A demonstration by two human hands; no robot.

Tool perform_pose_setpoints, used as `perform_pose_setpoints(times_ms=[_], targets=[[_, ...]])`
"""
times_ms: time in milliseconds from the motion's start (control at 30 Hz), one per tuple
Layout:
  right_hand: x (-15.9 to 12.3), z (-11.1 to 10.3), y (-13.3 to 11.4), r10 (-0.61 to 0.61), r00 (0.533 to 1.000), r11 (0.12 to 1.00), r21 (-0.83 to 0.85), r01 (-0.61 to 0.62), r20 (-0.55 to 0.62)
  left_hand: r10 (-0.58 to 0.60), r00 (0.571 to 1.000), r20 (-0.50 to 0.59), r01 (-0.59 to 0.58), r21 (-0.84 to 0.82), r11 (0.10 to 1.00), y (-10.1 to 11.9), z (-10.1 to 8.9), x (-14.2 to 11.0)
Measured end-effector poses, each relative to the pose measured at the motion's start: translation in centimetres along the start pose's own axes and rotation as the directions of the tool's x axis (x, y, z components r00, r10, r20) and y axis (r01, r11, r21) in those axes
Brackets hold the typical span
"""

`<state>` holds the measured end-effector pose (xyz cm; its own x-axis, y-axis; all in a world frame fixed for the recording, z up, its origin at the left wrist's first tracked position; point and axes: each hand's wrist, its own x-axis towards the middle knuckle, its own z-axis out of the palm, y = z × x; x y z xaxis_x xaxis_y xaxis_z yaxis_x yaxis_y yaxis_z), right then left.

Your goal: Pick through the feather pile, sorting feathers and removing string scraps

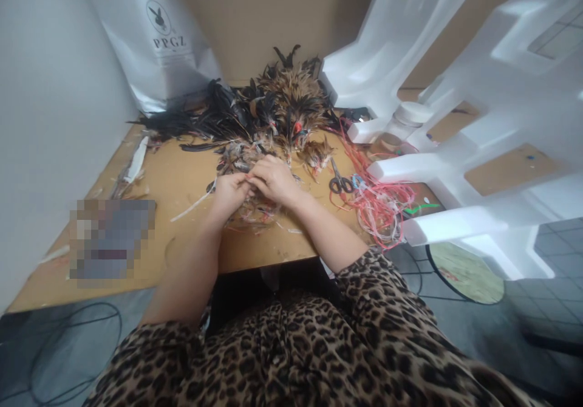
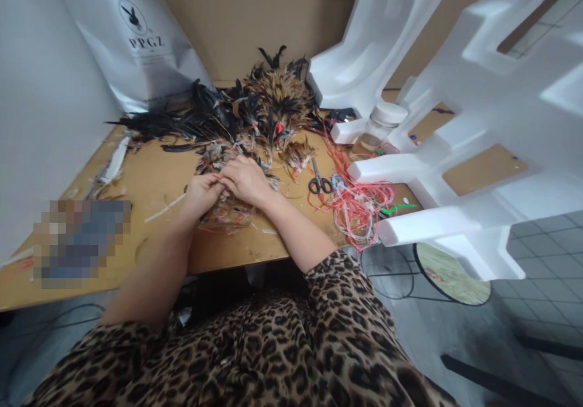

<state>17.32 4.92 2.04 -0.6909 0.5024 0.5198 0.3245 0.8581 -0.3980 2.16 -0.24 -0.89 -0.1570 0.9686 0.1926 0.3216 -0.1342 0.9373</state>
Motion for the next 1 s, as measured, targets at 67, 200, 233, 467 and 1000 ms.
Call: perform_pose_setpoints(times_ms=[67, 200, 233, 467, 1000], targets=[[0.1, -0.6, 0.4, 0.03, 0.999, 0.997, 0.07, -0.028, -0.029, 0.052, 0.992, 0.114, -0.057, 0.044, 0.997, 0.4, 0.0, -0.3], [0.3, -1.0, 1.2, 0.301, 0.954, 0.824, 0.502, -0.264, 0.008, 0.017, 0.984, 0.18, -0.003, -0.075, 0.997, 1.4, 0.0, -0.7], [0.3, -0.8, 1.3, 0.374, 0.924, 0.709, 0.619, -0.337, 0.074, 0.003, 0.983, 0.182, 0.017, -0.111, 0.994, 1.5, 0.0, -0.7], [0.5, 2.1, 2.0, 0.549, 0.779, 0.08, 0.909, -0.408, 0.302, -0.064, 0.995, 0.083, 0.095, -0.466, 0.879, 1.0, 0.1, 0.2], [-0.4, 0.8, -0.1, 0.042, 0.987, 0.996, -0.07, -0.054, -0.157, -0.139, 0.99, -0.017, 0.133, -0.199, 0.971, 0.3, 0.2, 0.3]])
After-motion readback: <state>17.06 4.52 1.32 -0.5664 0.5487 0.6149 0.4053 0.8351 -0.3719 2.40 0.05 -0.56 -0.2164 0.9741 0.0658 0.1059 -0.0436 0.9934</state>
